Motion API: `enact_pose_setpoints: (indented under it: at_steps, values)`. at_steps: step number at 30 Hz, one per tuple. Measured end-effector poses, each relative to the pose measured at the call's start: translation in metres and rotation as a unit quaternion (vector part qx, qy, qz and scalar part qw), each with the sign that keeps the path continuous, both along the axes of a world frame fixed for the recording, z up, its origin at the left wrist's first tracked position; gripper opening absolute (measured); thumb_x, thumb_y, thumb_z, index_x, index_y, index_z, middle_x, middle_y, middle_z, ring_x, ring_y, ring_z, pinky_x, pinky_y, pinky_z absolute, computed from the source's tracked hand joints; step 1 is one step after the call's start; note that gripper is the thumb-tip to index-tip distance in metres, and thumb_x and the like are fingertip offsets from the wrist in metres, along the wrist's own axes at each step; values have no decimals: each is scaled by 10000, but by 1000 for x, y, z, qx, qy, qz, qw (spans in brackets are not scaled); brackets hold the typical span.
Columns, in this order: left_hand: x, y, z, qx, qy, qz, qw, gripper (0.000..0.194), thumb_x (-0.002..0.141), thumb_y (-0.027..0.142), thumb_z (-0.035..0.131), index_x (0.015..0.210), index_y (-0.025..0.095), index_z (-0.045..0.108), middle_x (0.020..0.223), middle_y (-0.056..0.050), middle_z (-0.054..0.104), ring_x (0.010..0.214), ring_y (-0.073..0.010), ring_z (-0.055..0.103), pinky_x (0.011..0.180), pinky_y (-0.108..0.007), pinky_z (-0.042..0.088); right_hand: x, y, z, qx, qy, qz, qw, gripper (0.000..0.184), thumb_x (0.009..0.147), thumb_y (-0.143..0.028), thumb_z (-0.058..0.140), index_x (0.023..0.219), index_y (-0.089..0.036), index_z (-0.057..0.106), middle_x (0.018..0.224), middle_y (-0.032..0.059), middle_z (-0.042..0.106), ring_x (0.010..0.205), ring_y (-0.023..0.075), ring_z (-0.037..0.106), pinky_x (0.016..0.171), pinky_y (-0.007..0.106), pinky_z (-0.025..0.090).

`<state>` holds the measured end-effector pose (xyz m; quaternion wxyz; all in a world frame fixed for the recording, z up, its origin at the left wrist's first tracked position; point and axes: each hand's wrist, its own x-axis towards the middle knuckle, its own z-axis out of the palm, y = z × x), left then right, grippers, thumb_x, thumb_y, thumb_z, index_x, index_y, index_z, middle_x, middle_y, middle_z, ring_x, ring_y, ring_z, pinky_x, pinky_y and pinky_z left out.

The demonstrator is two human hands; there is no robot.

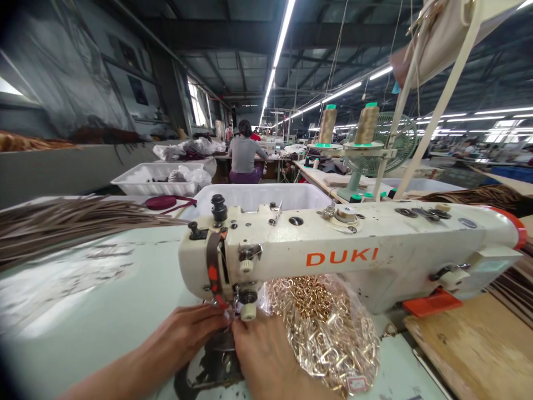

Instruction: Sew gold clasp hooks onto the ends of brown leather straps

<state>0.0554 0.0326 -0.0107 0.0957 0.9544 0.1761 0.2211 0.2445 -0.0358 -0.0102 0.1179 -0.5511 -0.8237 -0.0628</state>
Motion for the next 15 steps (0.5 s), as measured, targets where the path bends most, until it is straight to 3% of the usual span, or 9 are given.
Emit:
enact_pose_setpoints:
  at_steps: [5, 10, 15]
  values:
    - [-1, 0, 6, 1, 19, 4, 1000, 322, 1020, 256, 301, 1063, 184, 613, 1018, -71, 669, 956, -201, 650, 885, -295, 539, 1, -3, -2, 9, 14, -13, 1000, 315, 745, -12, 565, 976, -212, 645, 923, 62, 712, 766, 213, 660, 579, 259, 418]
    - [-2, 3, 5, 8, 17, -18, 1000, 290, 1011, 208, 326, 1126, 168, 589, 1010, -82, 658, 1003, -204, 634, 909, -312, 534, 0, -3, -1, -19, -43, -26, 999, 341, 767, -18, 536, 1041, -191, 642, 969, 97, 709, 669, 202, 661, 534, 262, 402]
    - [-1, 2, 5, 19, 17, -1, 1000, 260, 998, 187, 358, 1084, 160, 602, 996, -80, 665, 985, -205, 642, 898, -304, 544, 0, 1, -3, -24, -63, -25, 997, 370, 778, -25, 511, 1082, -196, 632, 1004, 99, 705, 635, 212, 661, 525, 282, 403]
